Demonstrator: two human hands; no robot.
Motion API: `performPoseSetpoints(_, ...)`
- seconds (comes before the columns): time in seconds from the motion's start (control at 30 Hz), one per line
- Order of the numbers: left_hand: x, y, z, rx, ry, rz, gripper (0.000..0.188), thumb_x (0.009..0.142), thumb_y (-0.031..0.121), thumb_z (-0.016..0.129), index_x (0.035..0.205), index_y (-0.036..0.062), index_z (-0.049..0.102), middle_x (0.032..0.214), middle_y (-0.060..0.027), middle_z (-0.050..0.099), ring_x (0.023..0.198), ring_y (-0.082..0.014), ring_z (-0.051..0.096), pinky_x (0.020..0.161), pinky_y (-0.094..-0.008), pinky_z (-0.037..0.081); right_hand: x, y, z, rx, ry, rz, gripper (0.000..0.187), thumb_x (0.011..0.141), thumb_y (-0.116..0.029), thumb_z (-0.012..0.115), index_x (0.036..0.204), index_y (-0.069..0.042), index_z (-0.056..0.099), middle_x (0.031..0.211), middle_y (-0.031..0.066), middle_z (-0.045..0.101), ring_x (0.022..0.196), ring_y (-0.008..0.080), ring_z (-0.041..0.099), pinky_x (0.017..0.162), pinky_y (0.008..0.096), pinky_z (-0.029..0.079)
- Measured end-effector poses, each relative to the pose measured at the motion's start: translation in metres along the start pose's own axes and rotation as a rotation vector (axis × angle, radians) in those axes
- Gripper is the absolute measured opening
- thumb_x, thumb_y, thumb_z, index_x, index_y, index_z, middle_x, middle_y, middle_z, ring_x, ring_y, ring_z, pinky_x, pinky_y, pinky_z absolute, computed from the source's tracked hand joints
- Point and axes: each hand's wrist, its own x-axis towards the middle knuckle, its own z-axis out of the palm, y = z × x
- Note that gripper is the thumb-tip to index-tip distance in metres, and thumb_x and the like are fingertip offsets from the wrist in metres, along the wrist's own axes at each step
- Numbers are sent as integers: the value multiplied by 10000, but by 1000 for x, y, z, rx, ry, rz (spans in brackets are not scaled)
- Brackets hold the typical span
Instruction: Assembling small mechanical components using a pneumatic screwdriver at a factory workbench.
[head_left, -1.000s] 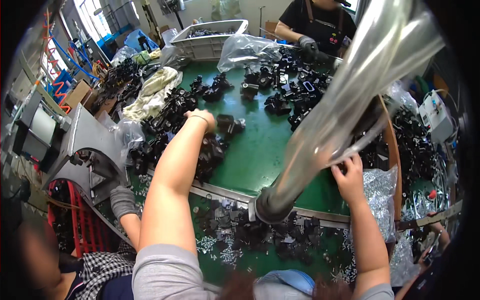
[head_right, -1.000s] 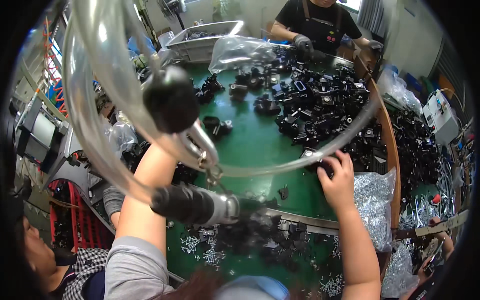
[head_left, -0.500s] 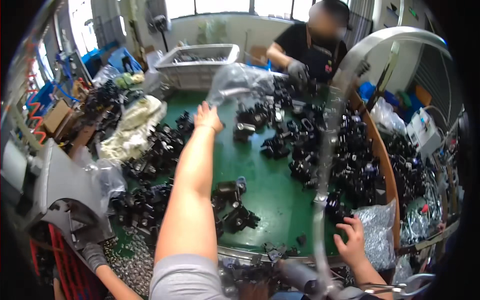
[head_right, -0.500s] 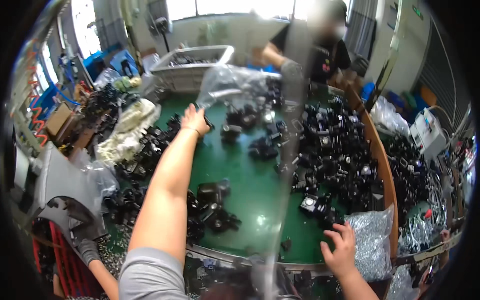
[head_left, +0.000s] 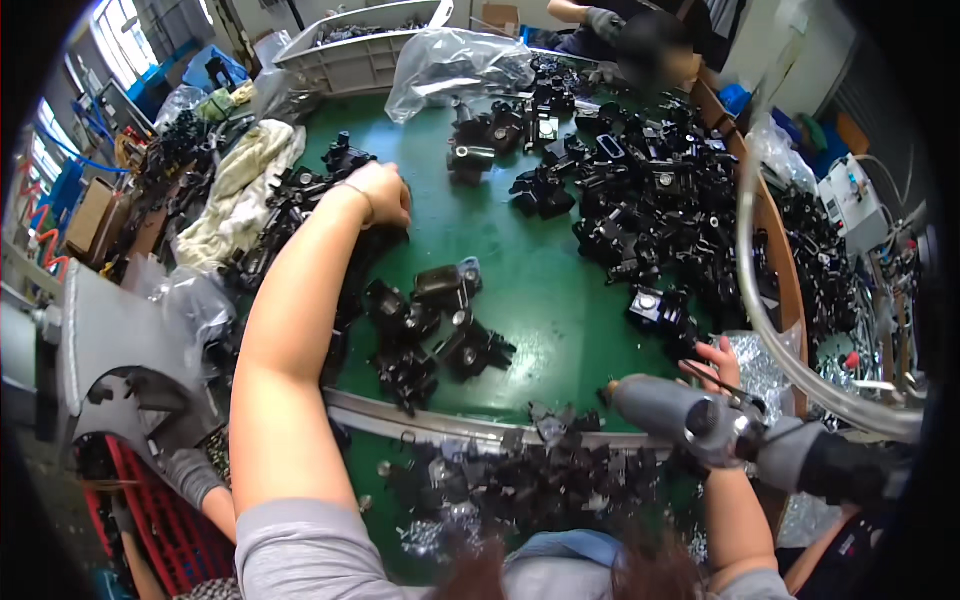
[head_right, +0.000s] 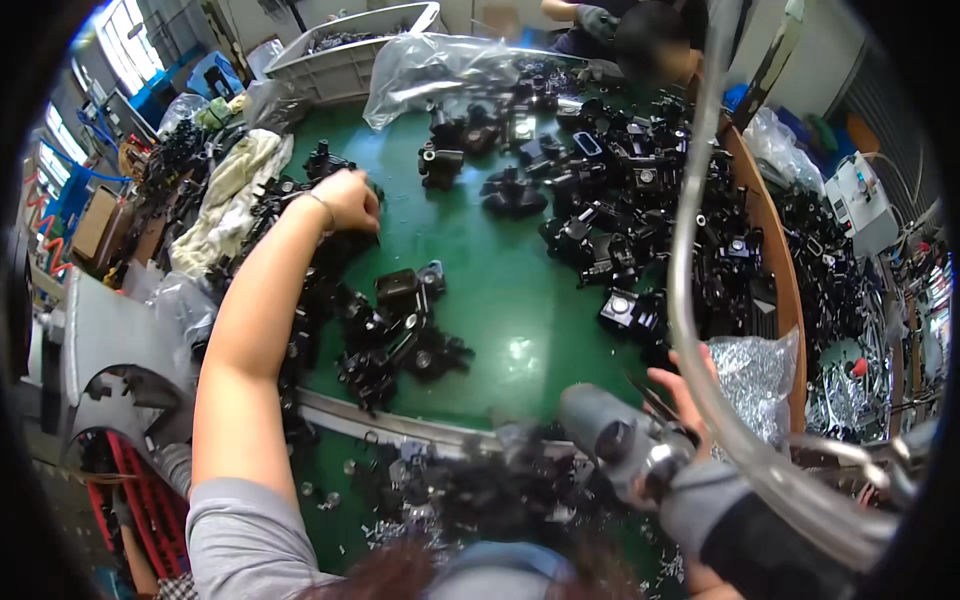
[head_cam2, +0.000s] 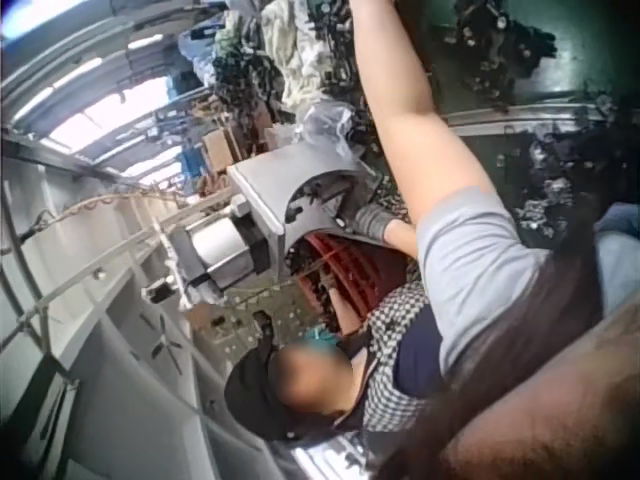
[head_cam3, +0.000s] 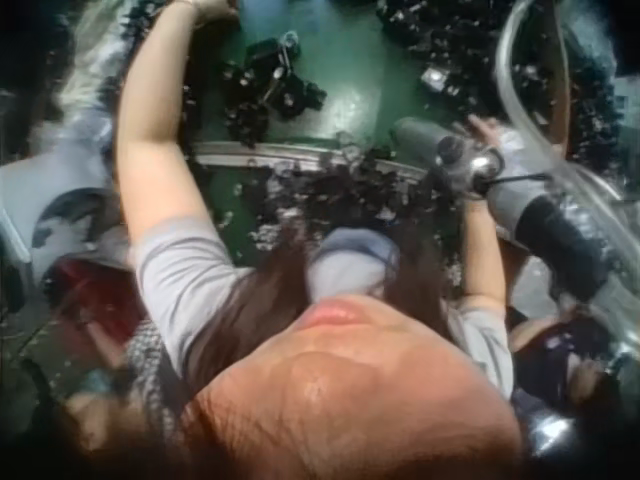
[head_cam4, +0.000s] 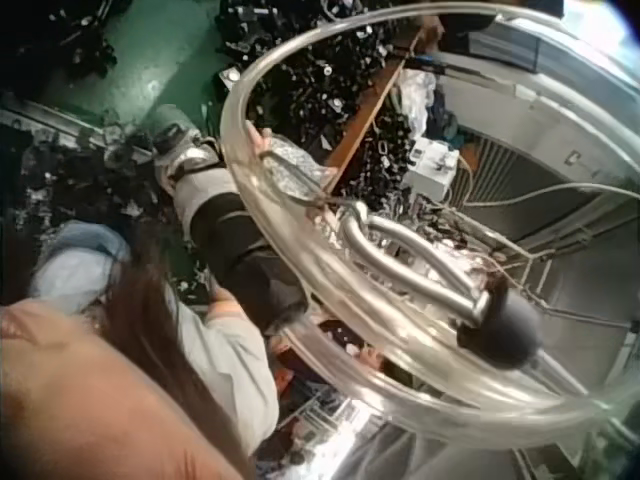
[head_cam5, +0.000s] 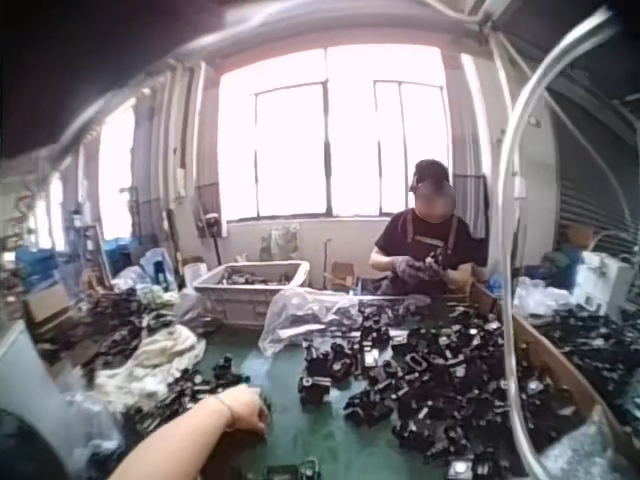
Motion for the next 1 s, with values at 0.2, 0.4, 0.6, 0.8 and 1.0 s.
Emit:
performPoseSetpoints(0.2,-77,51,-5,-59,-397,-35,241,670,322,737,839,150,748,960,-166,637,1039,-288,568,879,-386,486,4,-61,2,337,-42,-64,320,800,-78,683,1109,-62,601,1116,154,585,1094,281,551,931,408,452)
performPoseSetpoints(0.4,-103,136,-8,-343,63,21,676,699,459,752,1296,212,551,1293,-211,468,1199,-344,516,970,-388,466,-57,-119,-43,270,138,-273,181,803,-108,680,965,-30,665,1041,167,612,976,295,607,829,373,490)
performPoseSetpoints(0.6,-108,161,44,-447,-232,204,691,707,514,773,1289,217,548,1149,-151,508,1144,-317,515,952,-376,461,-112,-115,-76,427,-62,-116,161,793,-72,670,943,-14,673,1015,150,630,957,274,617,846,346,487)
performPoseSetpoints(0.8,-161,222,29,-85,137,204,408,708,401,791,1044,189,699,980,-124,520,960,-341,538,855,-395,482,-143,-88,-89,507,-24,-60,142,811,-81,662,928,-2,673,983,138,642,944,264,625,849,340,488)
performPoseSetpoints(1.0,-195,238,47,-71,484,297,317,707,285,793,999,187,715,896,-102,523,856,-335,539,786,-400,493,-162,-77,-89,541,-28,-46,147,823,-91,658,942,-6,673,967,126,645,924,253,631,836,330,492)
